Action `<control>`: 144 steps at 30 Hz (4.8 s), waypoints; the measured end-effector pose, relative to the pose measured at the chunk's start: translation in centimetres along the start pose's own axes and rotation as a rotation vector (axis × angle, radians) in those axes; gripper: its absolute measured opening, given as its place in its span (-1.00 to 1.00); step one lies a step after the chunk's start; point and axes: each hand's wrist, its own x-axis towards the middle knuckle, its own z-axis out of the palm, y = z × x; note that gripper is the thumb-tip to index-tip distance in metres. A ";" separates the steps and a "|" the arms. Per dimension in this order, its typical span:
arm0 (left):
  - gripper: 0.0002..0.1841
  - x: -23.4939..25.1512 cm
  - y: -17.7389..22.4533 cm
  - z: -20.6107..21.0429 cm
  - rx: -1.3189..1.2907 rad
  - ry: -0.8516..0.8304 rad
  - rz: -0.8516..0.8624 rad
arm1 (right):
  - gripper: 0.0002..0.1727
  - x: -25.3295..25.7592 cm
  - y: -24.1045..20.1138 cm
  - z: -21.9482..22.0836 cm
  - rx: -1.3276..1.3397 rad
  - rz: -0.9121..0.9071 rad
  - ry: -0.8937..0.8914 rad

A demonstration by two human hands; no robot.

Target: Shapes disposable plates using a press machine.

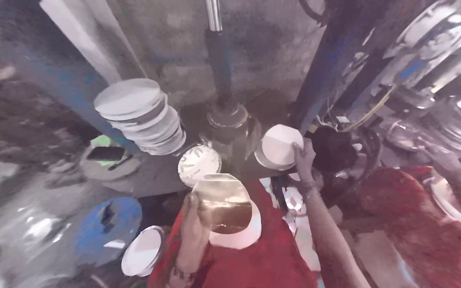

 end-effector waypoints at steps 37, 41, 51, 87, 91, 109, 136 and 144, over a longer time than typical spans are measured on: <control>-0.72 -0.5 -0.3 0.1 0.152 -0.085 0.085 | -0.80 -13.3 -10.6 -1.3 0.687 -0.116 -0.644; -0.67 0.4 0.4 -1.3 0.022 -0.084 0.014 | -0.67 -8.4 -8.5 -1.4 0.082 -0.104 -0.415; -0.42 0.8 2.0 -1.9 -0.452 -0.068 -0.263 | -0.66 -2.1 -2.8 1.5 -0.653 0.061 -0.102; -0.30 -0.1 0.6 -1.8 0.282 -0.095 0.172 | -0.60 -13.8 -11.5 -0.4 0.753 -0.038 -0.849; -0.67 0.1 3.4 -5.1 0.411 0.108 0.255 | -0.37 -15.5 -9.8 0.8 -0.066 -0.140 -0.975; -0.59 -2.4 6.2 -11.1 0.838 -0.065 0.114 | -0.79 -17.8 -11.8 -2.0 0.524 -0.386 -0.408; -0.79 -3.5 6.1 -8.7 0.359 -0.113 -0.140 | -0.78 -18.6 -12.4 -3.1 0.422 -1.097 -0.507; -0.31 -4.5 4.1 -8.2 0.428 -0.633 -0.216 | -0.05 -19.4 -10.9 -3.9 0.542 -0.199 -0.928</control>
